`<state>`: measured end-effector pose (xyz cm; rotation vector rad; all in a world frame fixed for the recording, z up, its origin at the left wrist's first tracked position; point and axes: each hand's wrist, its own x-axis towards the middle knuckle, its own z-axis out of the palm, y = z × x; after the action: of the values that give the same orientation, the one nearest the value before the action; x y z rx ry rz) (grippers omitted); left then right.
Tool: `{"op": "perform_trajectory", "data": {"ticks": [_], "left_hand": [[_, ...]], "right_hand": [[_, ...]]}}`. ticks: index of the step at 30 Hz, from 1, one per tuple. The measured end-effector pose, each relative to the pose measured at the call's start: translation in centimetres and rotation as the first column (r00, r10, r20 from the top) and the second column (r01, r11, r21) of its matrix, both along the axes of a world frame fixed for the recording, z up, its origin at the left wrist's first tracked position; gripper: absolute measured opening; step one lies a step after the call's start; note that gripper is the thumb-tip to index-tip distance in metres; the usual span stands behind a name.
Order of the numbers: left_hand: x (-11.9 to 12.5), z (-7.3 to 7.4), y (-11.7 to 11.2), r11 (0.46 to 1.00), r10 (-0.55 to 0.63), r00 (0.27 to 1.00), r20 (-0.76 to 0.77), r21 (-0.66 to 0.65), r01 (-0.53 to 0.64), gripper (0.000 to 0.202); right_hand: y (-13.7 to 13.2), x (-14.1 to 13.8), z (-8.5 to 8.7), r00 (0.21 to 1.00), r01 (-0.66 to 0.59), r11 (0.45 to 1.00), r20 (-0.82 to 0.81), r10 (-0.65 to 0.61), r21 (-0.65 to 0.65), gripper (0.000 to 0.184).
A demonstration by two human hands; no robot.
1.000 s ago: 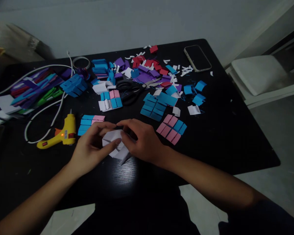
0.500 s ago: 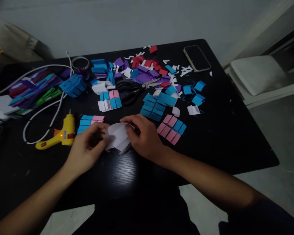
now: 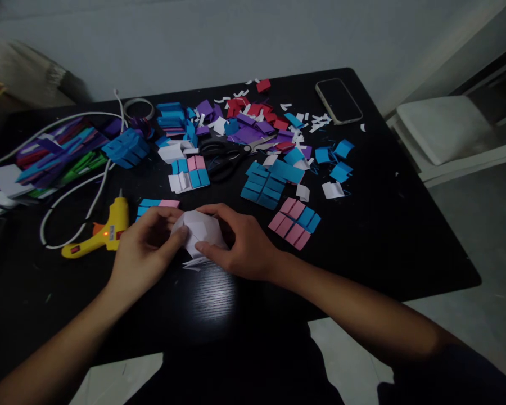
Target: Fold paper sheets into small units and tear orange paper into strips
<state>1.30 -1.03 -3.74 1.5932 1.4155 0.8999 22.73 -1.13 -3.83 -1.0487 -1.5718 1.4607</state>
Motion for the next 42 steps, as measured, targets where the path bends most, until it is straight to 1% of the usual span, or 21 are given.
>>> {"op": "perform_trajectory", "data": {"ticks": [5, 8, 10, 12, 15, 17, 18, 20, 22, 24, 26, 29, 32, 35, 38, 40, 42], "left_hand": [[-0.1, 0.1, -0.1, 0.991, 0.049, 0.987, -0.151, 0.128, -0.029, 0.015], [-0.2, 0.2, -0.3, 0.980, 0.061, 0.970, -0.235, 0.197, -0.014, 0.013], [-0.2, 0.2, -0.3, 0.973, 0.062, 0.960, -0.273, 0.231, 0.003, 0.013], [-0.2, 0.2, -0.2, 0.969, 0.054, 0.959, -0.277, 0.246, 0.017, 0.013], [-0.3, 0.0, 0.0, 0.979, 0.030, 0.981, -0.193, 0.204, 0.010, 0.015], [-0.2, -0.1, 0.0, 0.985, 0.030, 0.989, -0.146, 0.175, -0.004, 0.016], [-0.2, -0.1, 0.0, 0.984, 0.033, 0.989, -0.146, 0.180, -0.006, 0.016], [-0.1, -0.1, 0.0, 0.974, 0.041, 0.982, -0.184, 0.229, 0.002, 0.016], [0.0, 0.1, -0.2, 0.953, 0.044, 0.971, -0.236, 0.301, 0.030, 0.016], [0.2, 0.3, -0.3, 0.925, 0.043, 0.959, -0.280, 0.375, 0.068, 0.014], [0.4, 0.5, -0.3, 0.891, 0.042, 0.949, -0.314, 0.440, 0.106, 0.014], [0.5, 0.8, -0.3, 0.852, 0.051, 0.938, -0.344, 0.505, 0.140, 0.014], [0.6, 1.2, -0.4, 0.823, 0.054, 0.935, -0.351, 0.546, 0.157, 0.016], [0.7, 1.5, -0.6, 0.798, 0.051, 0.938, -0.342, 0.579, 0.167, 0.017], [0.8, 1.7, -0.8, 0.787, 0.054, 0.944, -0.327, 0.595, 0.161, 0.017], [0.8, 1.7, -0.8, 0.796, 0.050, 0.948, -0.314, 0.586, 0.152, 0.016], [0.7, 1.6, -0.7, 0.824, 0.045, 0.948, -0.314, 0.548, 0.143, 0.015]], "right_hand": [[-0.2, 0.1, 0.5, 0.998, -0.059, 0.998, -0.037, 0.058, -0.017, 0.056], [-0.3, 0.0, 0.7, 0.995, -0.077, 0.997, -0.064, 0.075, -0.025, 0.057], [-0.4, -0.1, 0.6, 0.995, -0.071, 0.997, -0.071, 0.068, -0.039, 0.053], [-0.4, -0.2, 0.4, 0.997, -0.046, 0.997, -0.066, 0.042, -0.058, 0.045], [-0.3, -0.4, 0.1, 0.998, 0.035, 0.997, -0.049, -0.039, -0.074, 0.035], [-0.1, -0.4, 0.1, 0.994, 0.090, 0.993, -0.050, -0.094, -0.082, 0.033], [-0.1, -0.4, 0.1, 0.992, 0.106, 0.990, -0.062, -0.112, -0.092, 0.034], [-0.1, -0.4, 0.3, 0.987, 0.125, 0.987, -0.089, -0.134, -0.102, 0.035], [-0.1, -0.4, 0.5, 0.986, 0.141, 0.988, -0.083, -0.146, -0.062, 0.038], [-0.3, -0.6, 0.5, 0.987, 0.161, 0.987, -0.021, -0.160, 0.026, 0.040], [-0.4, -0.7, 0.4, 0.979, 0.179, 0.976, 0.072, -0.188, 0.123, 0.034], [-0.5, -0.8, 0.2, 0.947, 0.204, 0.950, 0.199, -0.253, 0.235, 0.020], [-0.5, -0.8, 0.1, 0.909, 0.227, 0.921, 0.272, -0.317, 0.315, 0.019], [-0.4, -0.7, 0.1, 0.889, 0.247, 0.910, 0.296, -0.350, 0.333, 0.021], [-0.3, -0.7, 0.1, 0.886, 0.253, 0.919, 0.310, -0.346, 0.302, 0.022], [-0.2, -0.7, 0.1, 0.890, 0.264, 0.927, 0.304, -0.340, 0.264, 0.022], [-0.1, -0.6, 0.0, 0.900, 0.284, 0.935, 0.276, -0.337, 0.215, 0.022]]}}
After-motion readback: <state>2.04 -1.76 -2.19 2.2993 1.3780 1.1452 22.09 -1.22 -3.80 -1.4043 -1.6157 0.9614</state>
